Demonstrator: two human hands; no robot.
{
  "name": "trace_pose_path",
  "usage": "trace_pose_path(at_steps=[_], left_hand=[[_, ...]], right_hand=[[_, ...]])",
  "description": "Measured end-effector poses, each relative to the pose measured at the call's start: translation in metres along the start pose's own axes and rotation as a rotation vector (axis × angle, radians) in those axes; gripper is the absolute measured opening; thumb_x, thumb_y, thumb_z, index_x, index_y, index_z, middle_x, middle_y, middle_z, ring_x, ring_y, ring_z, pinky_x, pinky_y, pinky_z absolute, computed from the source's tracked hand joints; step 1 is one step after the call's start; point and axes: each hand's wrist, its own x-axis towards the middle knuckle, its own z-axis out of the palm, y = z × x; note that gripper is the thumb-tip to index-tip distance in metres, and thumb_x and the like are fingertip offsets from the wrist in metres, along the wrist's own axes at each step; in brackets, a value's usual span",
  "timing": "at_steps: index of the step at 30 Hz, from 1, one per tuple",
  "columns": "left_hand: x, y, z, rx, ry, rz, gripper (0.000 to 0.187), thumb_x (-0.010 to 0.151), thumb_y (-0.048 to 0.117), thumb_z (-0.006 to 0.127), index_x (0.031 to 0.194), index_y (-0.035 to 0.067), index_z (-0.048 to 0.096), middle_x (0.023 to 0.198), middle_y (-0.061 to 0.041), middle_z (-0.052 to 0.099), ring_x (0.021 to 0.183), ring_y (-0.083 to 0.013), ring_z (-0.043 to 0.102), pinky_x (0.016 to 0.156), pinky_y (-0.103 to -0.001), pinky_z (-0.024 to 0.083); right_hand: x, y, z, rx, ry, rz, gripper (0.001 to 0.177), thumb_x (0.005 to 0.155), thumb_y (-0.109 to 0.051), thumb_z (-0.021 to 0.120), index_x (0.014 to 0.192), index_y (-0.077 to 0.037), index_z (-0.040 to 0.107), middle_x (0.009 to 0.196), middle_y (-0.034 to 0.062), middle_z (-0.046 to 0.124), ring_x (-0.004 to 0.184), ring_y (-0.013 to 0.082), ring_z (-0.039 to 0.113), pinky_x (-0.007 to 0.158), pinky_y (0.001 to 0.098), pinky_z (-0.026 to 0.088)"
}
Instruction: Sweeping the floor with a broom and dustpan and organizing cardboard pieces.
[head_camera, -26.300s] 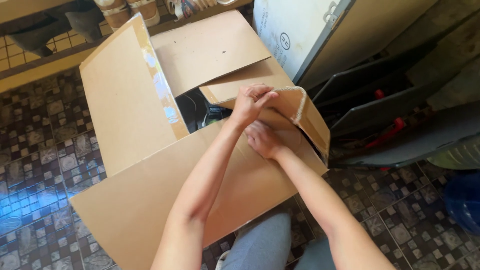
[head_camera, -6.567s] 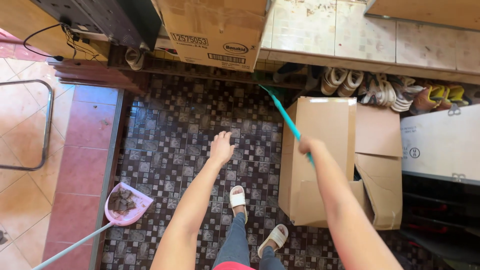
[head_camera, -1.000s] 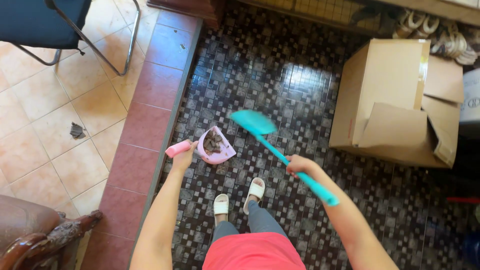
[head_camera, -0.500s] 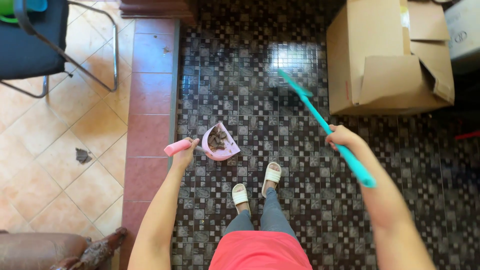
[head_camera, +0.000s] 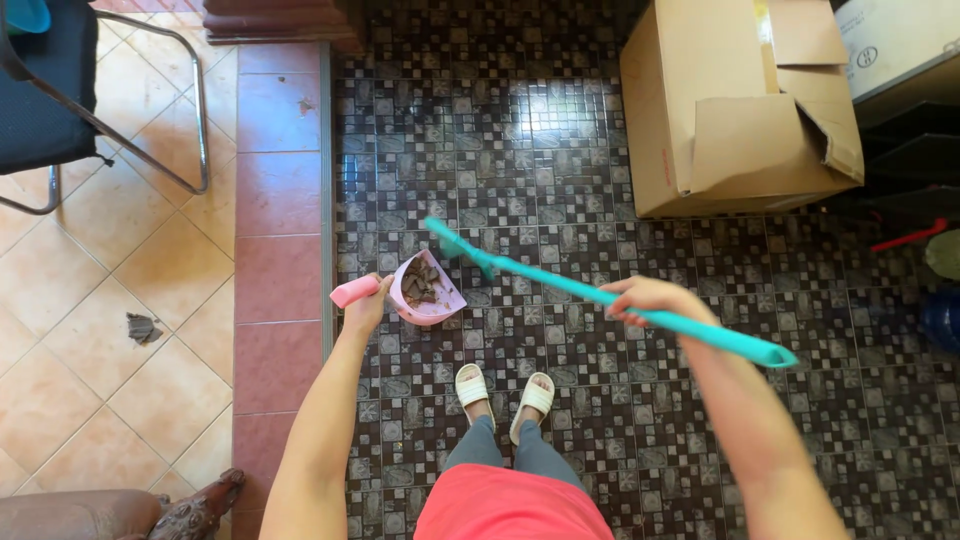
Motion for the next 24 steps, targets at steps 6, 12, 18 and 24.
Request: trace_pose_path(at_steps=[6, 12, 18, 24], left_hand=[[-0.047, 0.002, -0.028, 0.065, 0.124, -0.098, 0.039, 0.099, 0.034, 0.070, 0.076, 0.003, 0.061, 0.067, -0.008, 0.056, 0.067, -0.0193, 0.053, 0.064, -0.037, 0.044], [-0.115, -0.021, -0.068, -0.004, 0.391, -0.160, 0.037, 0.099, 0.035, 0.068, 0.079, 0.005, 0.060, 0.070, -0.007, 0.056, 0.071, -0.0173, 0.054, 0.067, -0.035, 0.044], [-0.162, -0.060, -0.088, 0.008, 0.512, -0.305, 0.042, 0.102, 0.037, 0.065, 0.080, 0.002, 0.056, 0.068, -0.011, 0.053, 0.069, -0.0222, 0.052, 0.065, -0.039, 0.043], [-0.169, -0.065, -0.091, -0.032, 0.523, -0.219, 0.037, 0.103, 0.036, 0.062, 0.085, 0.003, 0.061, 0.076, -0.012, 0.061, 0.075, -0.0246, 0.059, 0.070, -0.040, 0.047]], right_hand=[[-0.011, -0.028, -0.041, -0.069, 0.239, -0.078, 0.062, 0.089, 0.002, 0.059, 0.148, -0.017, 0.052, 0.067, 0.0052, 0.052, 0.049, 0.0115, 0.046, 0.041, 0.0286, 0.040], [0.205, -0.019, -0.075, 0.126, 0.267, -0.178, 0.018, 0.090, 0.001, 0.061, 0.103, -0.004, 0.050, 0.063, 0.0050, 0.051, 0.047, 0.0134, 0.048, 0.040, 0.0319, 0.040], [0.231, -0.067, 0.087, -0.320, 0.291, -0.108, 0.022, 0.081, -0.001, 0.070, 0.101, 0.000, 0.061, 0.062, 0.0075, 0.059, 0.048, 0.0186, 0.058, 0.043, 0.0370, 0.049], [0.146, -0.098, 0.147, -0.674, -0.224, -0.029, 0.066, 0.084, 0.002, 0.062, 0.147, -0.013, 0.049, 0.060, 0.0034, 0.054, 0.045, 0.0152, 0.049, 0.041, 0.0333, 0.044]])
